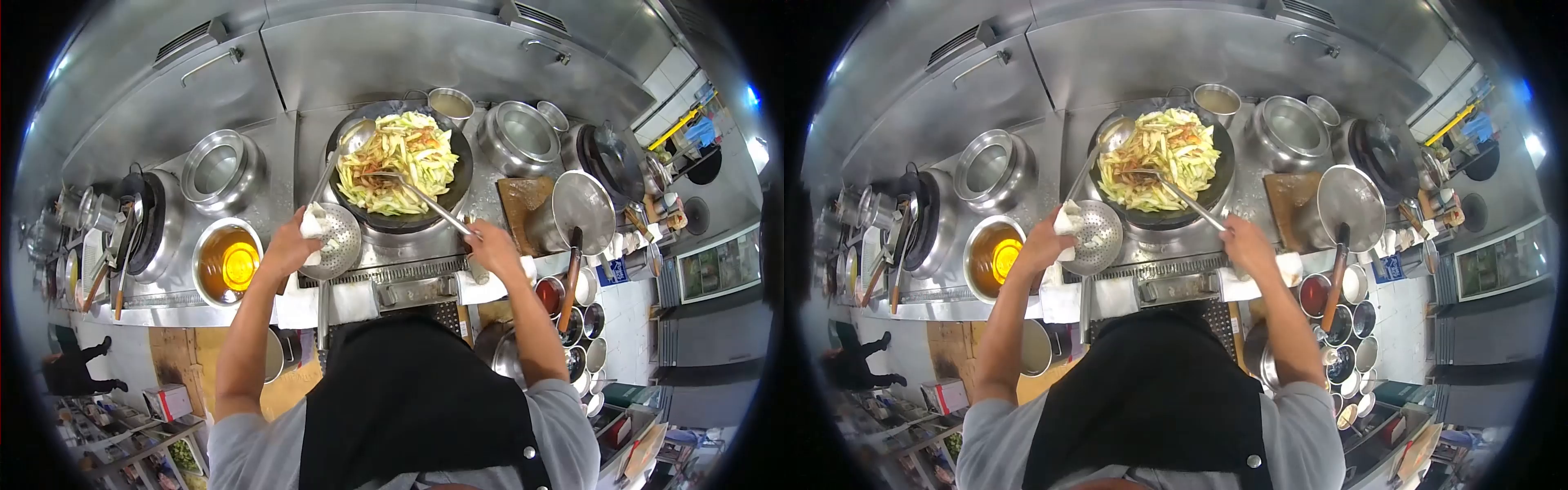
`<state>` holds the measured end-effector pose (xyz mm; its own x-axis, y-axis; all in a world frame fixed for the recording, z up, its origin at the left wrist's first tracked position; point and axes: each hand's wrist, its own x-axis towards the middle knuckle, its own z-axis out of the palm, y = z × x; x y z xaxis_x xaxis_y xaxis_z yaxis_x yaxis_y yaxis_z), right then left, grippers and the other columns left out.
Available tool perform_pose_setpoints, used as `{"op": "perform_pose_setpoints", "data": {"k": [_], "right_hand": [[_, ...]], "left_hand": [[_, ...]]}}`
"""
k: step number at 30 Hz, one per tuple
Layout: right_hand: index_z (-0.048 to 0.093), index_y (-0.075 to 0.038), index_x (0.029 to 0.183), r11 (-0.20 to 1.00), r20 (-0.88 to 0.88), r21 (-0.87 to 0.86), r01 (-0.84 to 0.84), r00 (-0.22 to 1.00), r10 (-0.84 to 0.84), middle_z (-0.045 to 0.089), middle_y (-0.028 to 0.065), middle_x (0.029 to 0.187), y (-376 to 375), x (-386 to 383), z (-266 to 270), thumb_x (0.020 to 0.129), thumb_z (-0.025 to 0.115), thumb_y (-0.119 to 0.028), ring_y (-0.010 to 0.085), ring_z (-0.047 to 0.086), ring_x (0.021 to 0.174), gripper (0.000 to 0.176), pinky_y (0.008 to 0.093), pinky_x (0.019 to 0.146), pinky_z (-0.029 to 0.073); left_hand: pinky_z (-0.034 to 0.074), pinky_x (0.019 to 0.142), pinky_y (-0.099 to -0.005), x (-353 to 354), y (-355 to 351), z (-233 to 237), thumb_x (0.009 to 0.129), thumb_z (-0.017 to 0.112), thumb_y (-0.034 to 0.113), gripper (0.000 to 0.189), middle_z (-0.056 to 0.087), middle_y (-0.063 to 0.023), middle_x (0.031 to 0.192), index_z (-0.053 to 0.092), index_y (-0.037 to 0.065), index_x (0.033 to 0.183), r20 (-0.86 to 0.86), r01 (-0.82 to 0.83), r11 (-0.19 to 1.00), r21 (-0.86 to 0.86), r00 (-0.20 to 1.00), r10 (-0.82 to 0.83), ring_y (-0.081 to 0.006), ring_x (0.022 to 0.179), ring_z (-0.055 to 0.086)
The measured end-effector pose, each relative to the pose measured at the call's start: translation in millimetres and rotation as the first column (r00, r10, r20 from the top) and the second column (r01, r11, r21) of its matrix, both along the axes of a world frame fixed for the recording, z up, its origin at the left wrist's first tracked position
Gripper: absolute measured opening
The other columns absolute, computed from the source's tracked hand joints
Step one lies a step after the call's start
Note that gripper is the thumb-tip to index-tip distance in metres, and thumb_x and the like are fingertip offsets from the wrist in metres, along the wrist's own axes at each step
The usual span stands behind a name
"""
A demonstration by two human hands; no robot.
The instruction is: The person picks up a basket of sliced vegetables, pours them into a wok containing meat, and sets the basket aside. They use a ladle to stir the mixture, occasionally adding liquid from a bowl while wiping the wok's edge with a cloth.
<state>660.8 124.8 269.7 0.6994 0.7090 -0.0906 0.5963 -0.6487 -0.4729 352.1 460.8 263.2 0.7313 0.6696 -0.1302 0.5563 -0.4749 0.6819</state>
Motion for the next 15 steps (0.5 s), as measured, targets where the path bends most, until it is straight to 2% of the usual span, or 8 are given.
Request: {"op": "perform_pose_setpoints", "data": {"k": [2,3,4,6,9,12,13,15], "right_hand": [[0.073,-0.01,0.119,0.995,0.095,0.054,-0.078,0.993,0.073,0.076,0.0243,0.101,-39,7,6,0.097,0.072,-0.028,0.048,0.071,0.098,0.027,0.055,0.086,0.056],[0.074,-0.011,0.118,0.988,0.164,0.121,-0.1,0.983,0.08,0.075,0.0226,0.093,-56,1,32,0.096,0.075,-0.024,0.0448,0.072,0.085,0.025,0.0507,0.078,0.057],[0.074,-0.01,0.117,0.999,0.103,0.024,-0.038,0.994,0.035,0.075,0.022,0.093,-68,-7,66,0.096,0.076,-0.023,0.0446,0.072,0.087,0.025,0.0516,0.077,0.056],[0.073,-0.01,0.115,0.994,0.218,-0.091,-0.055,0.973,0.074,0.076,0.0209,0.092,-89,-15,104,0.096,0.075,-0.022,0.0445,0.073,0.089,0.023,0.0536,0.079,0.055],[0.073,-0.011,0.115,0.966,0.213,-0.243,-0.083,0.968,0.136,0.075,0.0208,0.092,-100,-18,101,0.096,0.074,-0.021,0.045,0.072,0.089,0.021,0.0548,0.079,0.055],[0.07,-0.013,0.119,0.974,0.134,-0.157,-0.163,0.974,0.184,0.075,0.0216,0.094,-76,-21,37,0.098,0.07,-0.02,0.046,0.072,0.089,0.022,0.0568,0.08,0.055],[0.066,-0.012,0.116,0.986,0.089,-0.125,-0.111,0.988,0.123,0.074,0.0217,0.094,-57,-29,10,0.098,0.069,-0.02,0.0452,0.072,0.089,0.02,0.0583,0.078,0.056],[0.059,-0.008,0.11,0.992,0.167,-0.02,-0.126,0.978,0.128,0.073,0.0217,0.095,-19,-34,-50,0.1,0.066,-0.022,0.0468,0.073,0.089,0.018,0.0591,0.079,0.058]], "left_hand": [[0.05,0.109,-0.0446,2,0,15,0.081,0.08,0.025,0.095,0.068,-0.0312,0.136,0.039,-0.002,0.162,-0.052,0.006,1.0,-0.021,0.999,-0.007,-0.0427,0.128,0.066],[0.047,0.114,-0.0455,6,2,23,0.082,0.08,0.025,0.098,0.064,-0.0346,0.139,0.035,-0.006,0.163,-0.084,0.005,0.999,-0.032,0.996,-0.008,-0.0453,0.132,0.063],[0.049,0.112,-0.0469,7,7,21,0.082,0.079,0.026,0.1,0.066,-0.0346,0.137,0.032,-0.007,0.163,-0.105,-0.002,1.0,0.005,0.995,0.002,-0.0466,0.129,0.063],[0.05,0.111,-0.0471,8,11,25,0.082,0.079,0.026,0.101,0.065,-0.0352,0.137,0.031,-0.008,0.163,-0.167,-0.008,1.0,0.025,0.986,0.012,-0.0472,0.128,0.064],[0.051,0.109,-0.0464,7,4,3,0.082,0.079,0.028,0.102,0.067,-0.0365,0.133,0.029,-0.009,0.163,-0.224,0.003,0.995,0.101,0.974,0.02,-0.0489,0.122,0.067],[0.061,0.077,-0.0455,1,-37,-35,0.084,0.081,0.024,0.093,0.075,-0.026,0.116,0.037,-0.005,0.16,-0.044,-0.134,0.966,-0.221,0.991,0.127,-0.0395,0.095,0.074],[0.062,0.063,-0.0429,7,-62,-34,0.085,0.082,0.021,0.086,0.077,-0.0202,0.109,0.042,-0.003,0.157,-0.022,-0.212,0.913,-0.348,0.976,0.218,-0.0331,0.085,0.075],[0.053,0.046,-0.033,19,-84,-61,0.089,0.08,0.015,0.066,0.075,-0.0111,0.104,0.053,0.001,0.147,0.132,-0.142,0.724,-0.675,0.942,0.308,-0.0199,0.074,0.07]]}}
